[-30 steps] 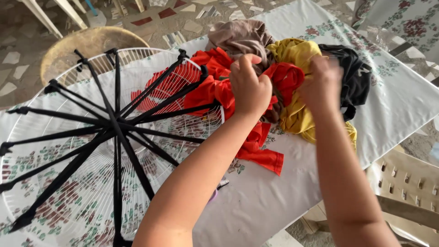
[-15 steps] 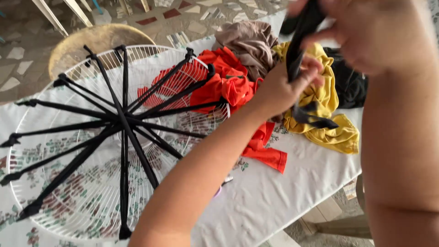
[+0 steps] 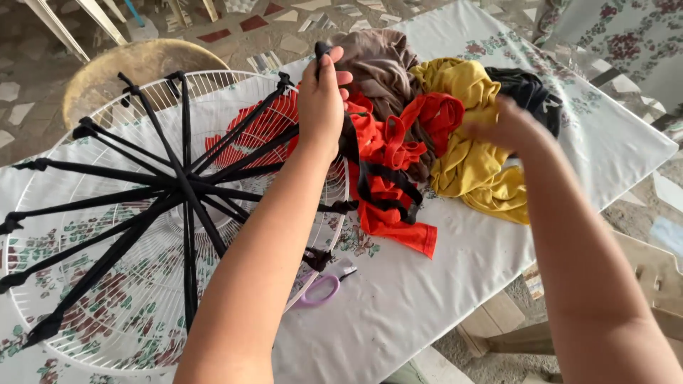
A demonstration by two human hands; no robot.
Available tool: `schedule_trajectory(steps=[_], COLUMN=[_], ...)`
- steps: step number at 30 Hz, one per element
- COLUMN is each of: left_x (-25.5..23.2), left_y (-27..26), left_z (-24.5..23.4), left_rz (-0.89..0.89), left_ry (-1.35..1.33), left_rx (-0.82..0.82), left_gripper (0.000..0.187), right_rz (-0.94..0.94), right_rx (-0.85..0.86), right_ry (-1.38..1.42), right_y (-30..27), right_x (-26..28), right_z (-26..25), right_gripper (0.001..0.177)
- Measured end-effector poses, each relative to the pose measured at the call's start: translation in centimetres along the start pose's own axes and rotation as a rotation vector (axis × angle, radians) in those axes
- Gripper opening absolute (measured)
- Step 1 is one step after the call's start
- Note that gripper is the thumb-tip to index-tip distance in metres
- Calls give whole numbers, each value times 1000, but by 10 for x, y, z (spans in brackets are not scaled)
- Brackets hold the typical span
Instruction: Weave fabric strips through a circular fan guard and use scissors to cut strips from a cloth garment.
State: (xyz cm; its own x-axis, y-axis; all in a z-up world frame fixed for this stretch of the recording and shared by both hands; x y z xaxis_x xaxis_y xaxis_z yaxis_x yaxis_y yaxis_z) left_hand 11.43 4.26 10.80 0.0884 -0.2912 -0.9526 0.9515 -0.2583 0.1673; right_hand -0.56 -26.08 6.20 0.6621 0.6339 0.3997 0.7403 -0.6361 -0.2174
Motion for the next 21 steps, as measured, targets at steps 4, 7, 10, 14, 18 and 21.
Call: schedule_trajectory(steps=[4, 7, 10, 14, 18, 21], left_x=[33, 57, 76, 65, 39, 79], left_y=[20, 14, -1, -31, -34, -4], left_z=[15, 36, 56, 70, 62, 58], left_rz=[322, 521, 388, 436, 169, 48], left_ry=[411, 594, 950, 1283, 1662, 1882], left_rx=[123, 140, 133, 436, 751, 665], left_gripper=[65, 31, 47, 64, 80, 77], right_rz=[-185, -11, -634, -626, -676, -140], right_rx=[-211, 32, -410, 176, 263, -598], right_ry=[-66, 1238, 205, 289, 710, 45], right_y=[5, -42, -32, -32, 36, 40], right_x=[7, 64, 63, 30, -34, -73], right_z=[53, 70, 100, 70, 30, 14], right_gripper=[44, 29, 72, 44, 28, 71])
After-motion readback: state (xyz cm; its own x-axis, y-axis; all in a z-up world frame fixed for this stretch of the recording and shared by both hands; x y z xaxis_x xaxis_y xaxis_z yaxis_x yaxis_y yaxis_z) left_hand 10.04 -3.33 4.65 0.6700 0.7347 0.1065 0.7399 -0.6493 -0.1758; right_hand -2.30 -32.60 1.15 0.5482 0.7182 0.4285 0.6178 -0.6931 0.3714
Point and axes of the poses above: each hand's wrist, its own y-axis towards the middle knuckle, its own z-axis out of the palm, x = y × z, the point moved 1 cm from there along y, towards the middle knuckle, and after that the axes turned 2 degrees about z, right-handed, at the moved point
